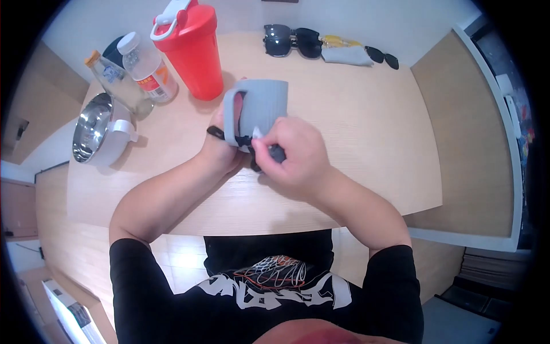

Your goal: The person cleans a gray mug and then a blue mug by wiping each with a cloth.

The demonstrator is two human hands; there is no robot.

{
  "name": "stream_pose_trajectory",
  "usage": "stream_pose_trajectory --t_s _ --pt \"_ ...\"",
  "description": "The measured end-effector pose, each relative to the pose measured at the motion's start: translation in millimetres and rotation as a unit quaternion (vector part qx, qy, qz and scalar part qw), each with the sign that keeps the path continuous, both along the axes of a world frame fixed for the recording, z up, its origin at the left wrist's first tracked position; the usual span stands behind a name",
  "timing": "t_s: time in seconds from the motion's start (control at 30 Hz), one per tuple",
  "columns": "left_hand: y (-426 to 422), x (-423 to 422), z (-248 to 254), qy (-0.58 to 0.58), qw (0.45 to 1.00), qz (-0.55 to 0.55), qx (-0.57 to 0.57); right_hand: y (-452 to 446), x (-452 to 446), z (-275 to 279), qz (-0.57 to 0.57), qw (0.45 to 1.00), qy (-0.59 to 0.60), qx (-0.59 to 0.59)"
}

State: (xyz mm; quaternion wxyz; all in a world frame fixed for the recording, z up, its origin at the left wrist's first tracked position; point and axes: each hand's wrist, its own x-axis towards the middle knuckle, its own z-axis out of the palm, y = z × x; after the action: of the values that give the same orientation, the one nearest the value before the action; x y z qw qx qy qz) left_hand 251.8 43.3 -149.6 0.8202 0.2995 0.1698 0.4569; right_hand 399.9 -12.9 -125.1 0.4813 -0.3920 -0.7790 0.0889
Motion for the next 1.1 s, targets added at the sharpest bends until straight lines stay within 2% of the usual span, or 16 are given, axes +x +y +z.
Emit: stream_pose_trajectory --t_s 0.1,0.2,0.23,0.33,0.47,0.5,0.6,0.7,0.77,0.87,1.0,1.07,1.1 --pt "6.9 -1.3 -4.7 -0.015 0.999 0.0 0.028 -0.6 -2.4 -0.5 -0.005 1.0 -0.016 -0.005" --pt "-8.1 7.0 -7.1 0.168 0.954 0.103 0.225 4.7 1.8 8.2 -0.093 0.995 0.027 -0.033" --pt "-6.4 6.9 -5.6 0.158 0.969 0.076 0.173 8.8 2.3 10.4 -0.11 0.992 0.068 0.005" --pt "-12.3 6.2 -1.0 0.183 0.965 0.07 0.176 13.6 3.9 7.8 -0.108 0.991 0.037 0.068" --pt "-6.6 0.2 -12.6 0.219 0.942 0.074 0.245 11.3 4.6 3.2 -0.057 0.992 -0.035 0.108" --pt "-7.8 2.2 -12.5 0.056 0.994 0.062 0.077 6.4 4.0 0.4 -0.021 0.991 -0.086 0.1" --pt "2.5 -6.0 -7.3 -0.018 0.999 0.026 -0.002 2.6 -4.4 -4.3 0.014 0.992 -0.075 0.105" --pt "-13.0 -1.7 -7.9 0.13 0.974 0.056 0.179 12.1 7.1 1.4 -0.042 0.989 -0.034 0.135" --pt "-22.0 2.1 -8.6 0.115 0.978 0.026 0.171 20.3 17.2 4.7 -0.083 0.986 0.044 0.14" --pt "-26.9 4.9 -4.6 0.082 0.984 0.009 0.159 20.4 18.0 7.0 -0.078 0.982 0.103 0.136" --pt "-23.8 -1.7 -6.5 0.122 0.981 0.009 0.151 14.5 11.4 1.6 -0.05 0.985 0.053 0.155" --pt "-19.3 -3.2 -6.0 0.068 0.993 0.029 0.093 12.9 5.7 -6.9 -0.008 0.984 0.0 0.179" --pt "-16.2 -6.0 -3.8 0.051 0.995 0.039 0.08 5.5 1.3 -8.0 -0.003 0.989 -0.052 0.136"
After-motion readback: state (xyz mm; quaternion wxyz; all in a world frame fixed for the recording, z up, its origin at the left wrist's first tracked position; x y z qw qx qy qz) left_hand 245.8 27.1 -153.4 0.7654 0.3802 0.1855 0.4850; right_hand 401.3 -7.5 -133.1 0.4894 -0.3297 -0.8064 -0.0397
